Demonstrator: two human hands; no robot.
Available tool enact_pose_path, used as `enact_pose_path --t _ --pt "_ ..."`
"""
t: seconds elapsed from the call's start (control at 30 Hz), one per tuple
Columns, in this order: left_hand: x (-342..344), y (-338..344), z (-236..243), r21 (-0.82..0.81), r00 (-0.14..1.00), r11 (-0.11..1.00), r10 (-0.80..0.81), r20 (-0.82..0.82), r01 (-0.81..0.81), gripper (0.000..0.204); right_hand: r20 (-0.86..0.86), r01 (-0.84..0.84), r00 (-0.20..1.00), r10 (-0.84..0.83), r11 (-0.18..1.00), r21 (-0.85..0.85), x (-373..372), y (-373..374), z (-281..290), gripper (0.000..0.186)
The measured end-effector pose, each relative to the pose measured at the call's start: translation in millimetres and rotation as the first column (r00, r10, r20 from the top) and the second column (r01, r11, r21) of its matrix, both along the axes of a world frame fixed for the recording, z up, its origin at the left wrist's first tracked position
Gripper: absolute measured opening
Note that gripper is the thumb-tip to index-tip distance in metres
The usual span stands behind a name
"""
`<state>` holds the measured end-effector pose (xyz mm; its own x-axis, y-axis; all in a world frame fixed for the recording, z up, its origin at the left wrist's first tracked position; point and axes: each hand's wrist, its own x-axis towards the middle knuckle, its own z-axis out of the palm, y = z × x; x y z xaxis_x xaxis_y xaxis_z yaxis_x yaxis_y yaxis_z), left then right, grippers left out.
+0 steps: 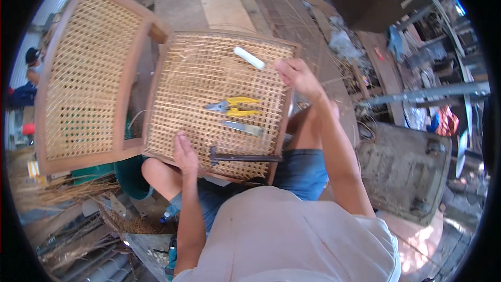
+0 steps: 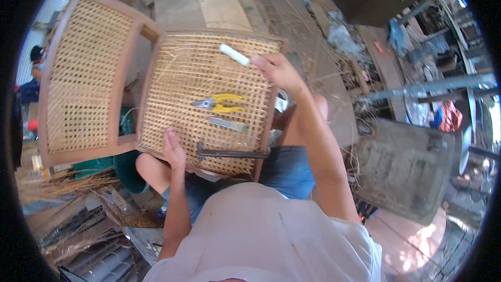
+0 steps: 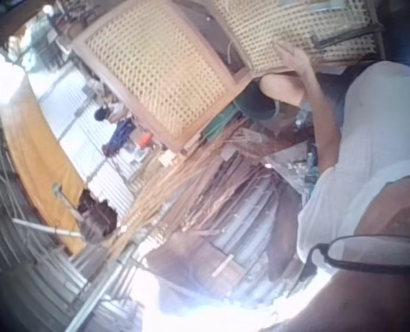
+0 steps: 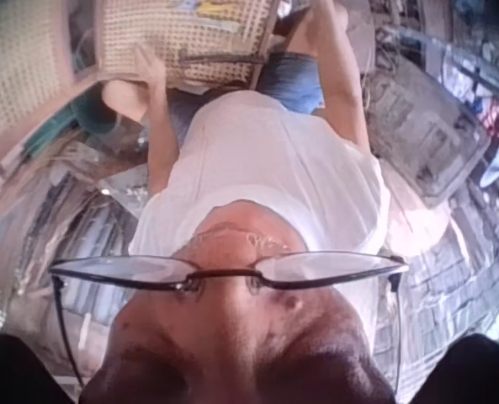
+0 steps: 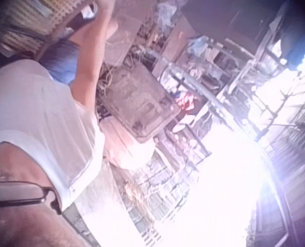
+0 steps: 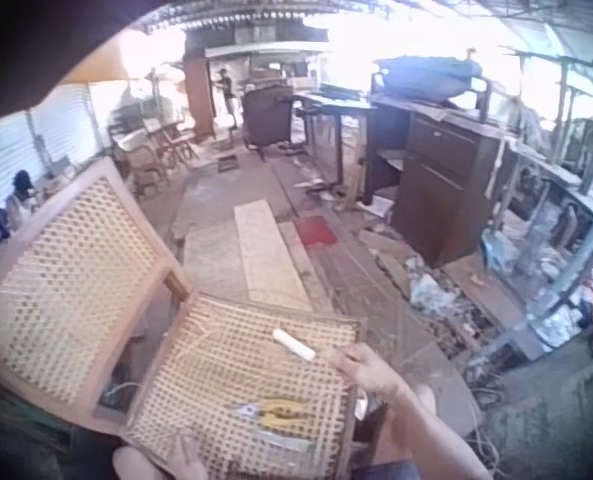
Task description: Repairing the wicker mesh of a chair seat using hand tools.
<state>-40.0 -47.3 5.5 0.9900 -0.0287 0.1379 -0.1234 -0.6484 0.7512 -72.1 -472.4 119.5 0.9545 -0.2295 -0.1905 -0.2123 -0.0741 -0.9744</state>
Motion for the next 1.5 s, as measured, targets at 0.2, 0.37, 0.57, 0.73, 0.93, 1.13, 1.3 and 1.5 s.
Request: enact_pose_path --t 0.2,0.37,0.57,0.73,0.93,1.13,1.3,1.5 --pt "10 -12 -3 -0.246 0.999 0.969 -0.013 0.031 0.021 0.028 0.449 0.349 0.717 -0.533 0.832 0.43 -1 17 28 0.042" --pt "-5 -137 80 -0.348 0.931 0.871 -0.366 0.014 0.348 0.018 0.469 0.399 0.852 -0.234 0.87 -0.29 -10 -15 101 0.034" --pt "-3 -269 72 -0.21 0.793 0.78 -0.608 -0.034 0.589 0.019 -0.15 -0.054 0.974 -0.17 0.47 -0.881 -55 -11 6 0.023" --pt "3 -299 51 -0.141 0.724 0.72 -0.689 -0.037 0.679 0.022 0.047 0.099 0.992 -0.115 0.495 -0.863 -80 3 -27 0.017" --pt "11 -302 39 -0.087 0.699 0.707 -0.707 -0.107 0.702 0.013 0.003 0.054 0.996 -0.093 0.552 -0.832 -78 3 -37 0.029" --pt "14 -297 33 -0.173 0.673 0.679 -0.733 -0.103 0.713 0.008 -0.042 0.025 0.994 -0.101 0.588 -0.808 -75 5 -33 0.032" --pt "16 -296 38 -0.152 0.662 0.67 -0.742 -0.111 0.726 0.006 -0.129 -0.069 0.991 -0.046 0.642 -0.764 -66 2 -28 0.025" --pt "12 -298 40 -0.135 0.699 0.715 -0.699 -0.151 0.686 0.005 -0.245 -0.207 0.969 0.032 0.65 -0.731 -49 -9 -37 0.022"
